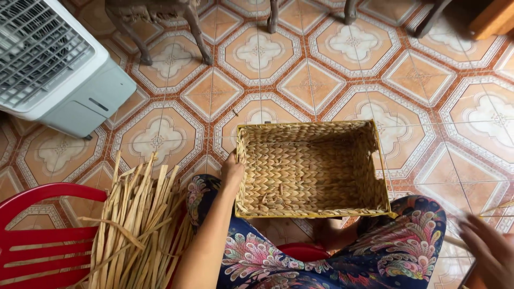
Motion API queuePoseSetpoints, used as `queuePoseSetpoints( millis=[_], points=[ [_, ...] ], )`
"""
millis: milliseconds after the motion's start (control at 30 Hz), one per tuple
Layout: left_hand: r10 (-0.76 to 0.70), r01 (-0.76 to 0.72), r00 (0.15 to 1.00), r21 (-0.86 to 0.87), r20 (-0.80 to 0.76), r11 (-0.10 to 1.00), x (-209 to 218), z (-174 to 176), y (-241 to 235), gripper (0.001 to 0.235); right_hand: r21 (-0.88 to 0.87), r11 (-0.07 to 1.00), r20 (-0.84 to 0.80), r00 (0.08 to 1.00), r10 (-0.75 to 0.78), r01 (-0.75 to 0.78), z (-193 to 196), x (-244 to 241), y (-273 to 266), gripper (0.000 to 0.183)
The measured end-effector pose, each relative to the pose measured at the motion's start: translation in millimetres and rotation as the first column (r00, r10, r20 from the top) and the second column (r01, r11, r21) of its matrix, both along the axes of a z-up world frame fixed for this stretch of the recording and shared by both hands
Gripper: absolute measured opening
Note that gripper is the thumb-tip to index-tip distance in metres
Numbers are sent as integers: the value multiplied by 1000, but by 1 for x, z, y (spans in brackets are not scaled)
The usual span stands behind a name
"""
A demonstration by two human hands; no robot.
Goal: Weaving and trimming a rectangular basket using dried plant fibers and scissors.
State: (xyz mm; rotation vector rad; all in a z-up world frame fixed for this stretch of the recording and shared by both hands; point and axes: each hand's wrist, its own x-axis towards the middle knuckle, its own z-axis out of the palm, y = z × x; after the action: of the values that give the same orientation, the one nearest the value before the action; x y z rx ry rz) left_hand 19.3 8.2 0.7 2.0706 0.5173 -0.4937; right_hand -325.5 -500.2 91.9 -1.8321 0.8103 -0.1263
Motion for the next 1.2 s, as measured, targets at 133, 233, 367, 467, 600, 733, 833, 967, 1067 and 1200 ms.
queuePoseSetpoints(
  millis=[133, 233, 367, 467, 600, 733, 833, 967, 1067, 1200],
  points=[
    [63, -51, 994, -134, 87, 990, -11, -1, -1, 63, -2, 1000, 46, 999, -2, 2, -75, 135, 46, 63],
    [56, -41, 995, -171, 85, 984, -31, 45, -9, 66, 251, 963, -33, 995, -92, 97, -118, 201, 44, 80],
    [91, -58, 990, -275, 111, 960, -35, 107, 2, 61, 349, 932, -5, 995, -98, 94, -79, 260, 63, 89],
    [147, 72, 915, -510, 375, 857, -8, 118, 29, 64, 410, 912, 213, 970, -118, 21, -37, 304, 68, 90],
    [106, 553, 672, -592, 733, 587, 1, 209, 73, 64, 591, 779, 572, 790, -222, -209, 44, 338, 101, 79],
    [236, 559, 692, -713, 682, 423, 54, 150, 127, 65, 630, 710, 547, 829, -119, -314, 40, 378, 113, 77],
    [281, 222, 883, -863, 375, 454, 89, 87, 139, 80, 517, 643, 571, 788, 232, -564, -16, 414, 125, 70],
    [289, 66, 935, -901, 206, 429, 84, 83, 145, 86, 618, 584, 479, 841, 250, -526, -5, 430, 186, 80],
    [310, 2, 939, -903, 149, 429, 71, 92, 141, 85, 515, 567, 552, 755, 355, -643, 23, 422, 197, 86],
    [343, -3, 927, -909, 154, 416, 83, 118, 132, 85, 496, 678, 573, 791, 214, -543, -24, 462, 161, 94]
  ],
)
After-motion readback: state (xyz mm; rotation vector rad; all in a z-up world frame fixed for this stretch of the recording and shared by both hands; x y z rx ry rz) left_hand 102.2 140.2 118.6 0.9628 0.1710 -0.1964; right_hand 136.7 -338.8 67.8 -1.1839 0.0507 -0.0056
